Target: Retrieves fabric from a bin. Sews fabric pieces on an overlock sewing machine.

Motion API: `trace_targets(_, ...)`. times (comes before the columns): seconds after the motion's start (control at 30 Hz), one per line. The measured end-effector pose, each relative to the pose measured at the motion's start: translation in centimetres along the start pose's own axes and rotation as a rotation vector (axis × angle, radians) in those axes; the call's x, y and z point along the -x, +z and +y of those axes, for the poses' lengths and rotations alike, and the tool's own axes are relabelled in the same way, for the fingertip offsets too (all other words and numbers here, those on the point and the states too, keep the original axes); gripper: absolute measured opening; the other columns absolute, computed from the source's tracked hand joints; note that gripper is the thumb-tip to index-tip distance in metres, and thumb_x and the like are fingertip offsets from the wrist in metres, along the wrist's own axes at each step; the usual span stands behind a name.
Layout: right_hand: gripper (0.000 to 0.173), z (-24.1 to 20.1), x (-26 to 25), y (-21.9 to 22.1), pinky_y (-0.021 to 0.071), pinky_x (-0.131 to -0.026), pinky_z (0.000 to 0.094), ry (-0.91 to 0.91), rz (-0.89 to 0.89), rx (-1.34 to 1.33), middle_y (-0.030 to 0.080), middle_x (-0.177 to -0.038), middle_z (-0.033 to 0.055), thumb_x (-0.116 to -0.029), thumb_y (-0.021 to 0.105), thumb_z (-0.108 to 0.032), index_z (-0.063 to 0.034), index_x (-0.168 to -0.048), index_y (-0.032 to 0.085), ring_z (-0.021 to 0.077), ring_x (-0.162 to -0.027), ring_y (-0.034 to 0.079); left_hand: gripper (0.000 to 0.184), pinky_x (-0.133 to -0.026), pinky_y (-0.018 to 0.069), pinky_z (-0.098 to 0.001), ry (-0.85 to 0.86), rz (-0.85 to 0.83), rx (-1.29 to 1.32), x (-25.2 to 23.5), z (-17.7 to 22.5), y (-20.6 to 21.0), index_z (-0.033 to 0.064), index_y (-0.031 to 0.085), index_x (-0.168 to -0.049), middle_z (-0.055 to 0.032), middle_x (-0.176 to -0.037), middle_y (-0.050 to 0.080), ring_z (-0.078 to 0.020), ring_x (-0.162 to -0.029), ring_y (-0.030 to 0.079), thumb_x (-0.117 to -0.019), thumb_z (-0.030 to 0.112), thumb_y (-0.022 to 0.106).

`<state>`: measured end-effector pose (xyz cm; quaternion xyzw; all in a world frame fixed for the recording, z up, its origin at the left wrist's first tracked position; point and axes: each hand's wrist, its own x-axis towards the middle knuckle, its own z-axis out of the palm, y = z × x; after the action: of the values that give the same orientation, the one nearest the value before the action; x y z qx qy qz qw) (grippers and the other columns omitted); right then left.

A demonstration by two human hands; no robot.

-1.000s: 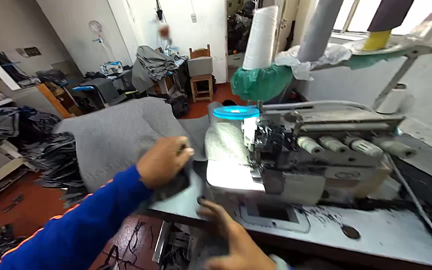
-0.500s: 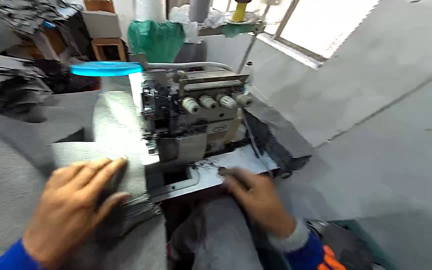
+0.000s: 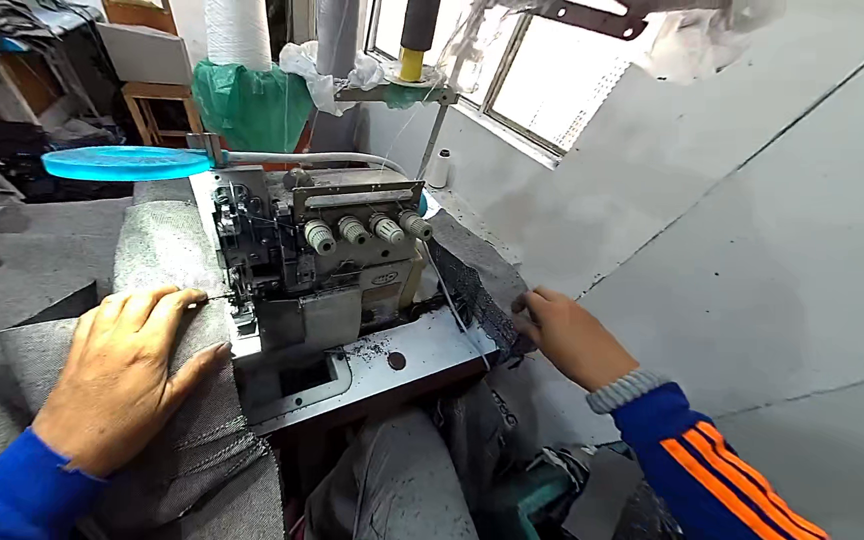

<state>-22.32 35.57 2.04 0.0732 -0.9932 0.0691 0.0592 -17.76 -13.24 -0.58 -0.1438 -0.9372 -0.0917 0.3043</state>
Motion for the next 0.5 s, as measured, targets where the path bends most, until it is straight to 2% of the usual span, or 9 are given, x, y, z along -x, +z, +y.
trace_targets(0.1, 0.011, -0.2, 0.3, 0.6, 0.0554, -0.080, 0.0625, -0.011, -0.006, 0.011, 0.067, -0.097, 0.0246, -0.0933, 0.071, -0.003, 0.0057, -0.100, 0.069, 0.0436, -0.091, 0.068, 0.076, -0.081, 0.0463, -0.0609, 0.014, -0.031, 0.081, -0.4, -0.4, -0.3, 0.0052, 0.069, -0.107, -0.0167, -0.102, 0.065, -0.0412, -0.098, 0.062, -0.0933, 0.073, 0.037)
trace_targets(0.17, 0.012, -0.2, 0.0, 0.1, 0.0555, -0.082, 0.0621, -0.030, -0.068, -0.003, 0.067, -0.099, 0.0243, -0.0941, 0.070, -0.004, 0.0055, -0.101, 0.069, 0.0430, -0.092, 0.069, 0.053, -0.078, 0.0458, -0.0522, 0.026, -0.110, 0.235, -1.1, -1.1, -0.8, 0.0138, 0.069, -0.096, -0.0030, -0.090, 0.061, -0.0253, -0.089, 0.061, -0.0920, 0.063, 0.049)
trace_targets(0.2, 0.011, -0.2, -0.2, -0.5, 0.0550, -0.083, 0.0607, -0.047, -0.114, -0.029, 0.067, -0.100, 0.0229, -0.0946, 0.070, -0.004, 0.0050, -0.101, 0.068, 0.0413, -0.093, 0.068, 0.039, -0.077, 0.0465, -0.0441, 0.023, -0.174, 0.332, -1.4, -1.5, -1.4, 0.0185, 0.069, -0.093, 0.0044, -0.088, 0.059, -0.0152, -0.085, 0.059, -0.0910, 0.055, 0.055)
trace_targets(0.23, 0.010, -0.1, -0.5, -1.1, 0.0549, -0.085, 0.0590, -0.071, -0.153, -0.064, 0.066, -0.101, 0.0214, -0.0949, 0.070, -0.003, 0.0045, -0.101, 0.069, 0.0390, -0.093, 0.067, 0.026, -0.072, 0.0496, -0.0311, 0.021, -0.246, 0.417, -1.9, -2.2, -2.0, 0.0239, 0.067, -0.091, 0.0118, -0.084, 0.059, -0.0042, -0.079, 0.059, -0.0897, 0.049, 0.060)
trace_targets(0.27, 0.009, 0.2, -0.8, -1.7, 0.0547, -0.086, 0.0574, -0.104, -0.170, -0.096, 0.065, -0.103, 0.0204, -0.0948, 0.070, -0.003, 0.0043, -0.101, 0.069, 0.0370, -0.093, 0.066, 0.017, -0.065, 0.0516, -0.0214, 0.005, -0.328, 0.538, -2.4, -2.8, -2.7, 0.0256, 0.066, -0.092, 0.0142, -0.080, 0.062, 0.0013, -0.072, 0.060, -0.0883, 0.042, 0.065)
trace_targets(0.3, 0.010, 0.4, -1.1, -2.2, 0.0547, -0.085, 0.0576, -0.128, -0.161, -0.108, 0.065, -0.103, 0.0207, -0.0953, 0.069, -0.002, 0.0047, -0.102, 0.068, 0.0370, -0.093, 0.066, 0.013, -0.061, 0.0516, -0.0196, -0.037, -0.413, 0.671, -2.9, -3.1, -3.4, 0.0232, 0.066, -0.095, 0.0111, -0.077, 0.065, -0.0005, -0.068, 0.062, -0.0858, 0.032, 0.071)
trace_targets(0.33, 0.013, 0.4, -1.2, -2.9, 0.0550, -0.084, 0.0605, -0.124, -0.126, -0.095, 0.066, -0.103, 0.0231, -0.0971, 0.066, -0.003, 0.0061, -0.106, 0.066, 0.0401, -0.093, 0.067, 0.021, -0.057, 0.0498, -0.0208, -0.082, -0.467, 0.752, -3.4, -3.2, -4.0, 0.0195, 0.063, -0.097, 0.0075, -0.072, 0.064, -0.0036, -0.063, 0.061, -0.0821, 0.023, 0.076)
trace_targets(0.43, 0.020, -1.5, -1.4, -4.9, 0.0516, -0.060, 0.0695, -0.004, 0.125, 0.088, 0.064, -0.080, 0.0301, -0.1039, 0.055, -0.010, 0.0045, -0.117, 0.054, 0.0531, -0.072, 0.067, 0.053, -0.061, 0.0569, -0.0280, -0.220, -0.400, 0.765, -3.8, -2.4, -4.6, 0.0168, 0.064, -0.117, 0.0044, -0.072, 0.068, -0.0091, -0.064, 0.066, -0.0697, 0.010, 0.087)
trace_targets(0.5, 0.031, -4.1, -1.2, -5.4, 0.0467, -0.053, 0.0719, -0.070, 0.304, 0.080, 0.063, -0.078, 0.0319, -0.0987, 0.059, -0.003, 0.0031, -0.128, 0.052, 0.0566, -0.064, 0.063, 0.038, -0.065, 0.0596, -0.0256, -0.225, -0.247, 0.867, -3.5, -1.4, -4.9, 0.0093, 0.069, -0.106, 0.0017, -0.078, 0.072, -0.0081, -0.068, 0.069, -0.0714, 0.002, 0.083)
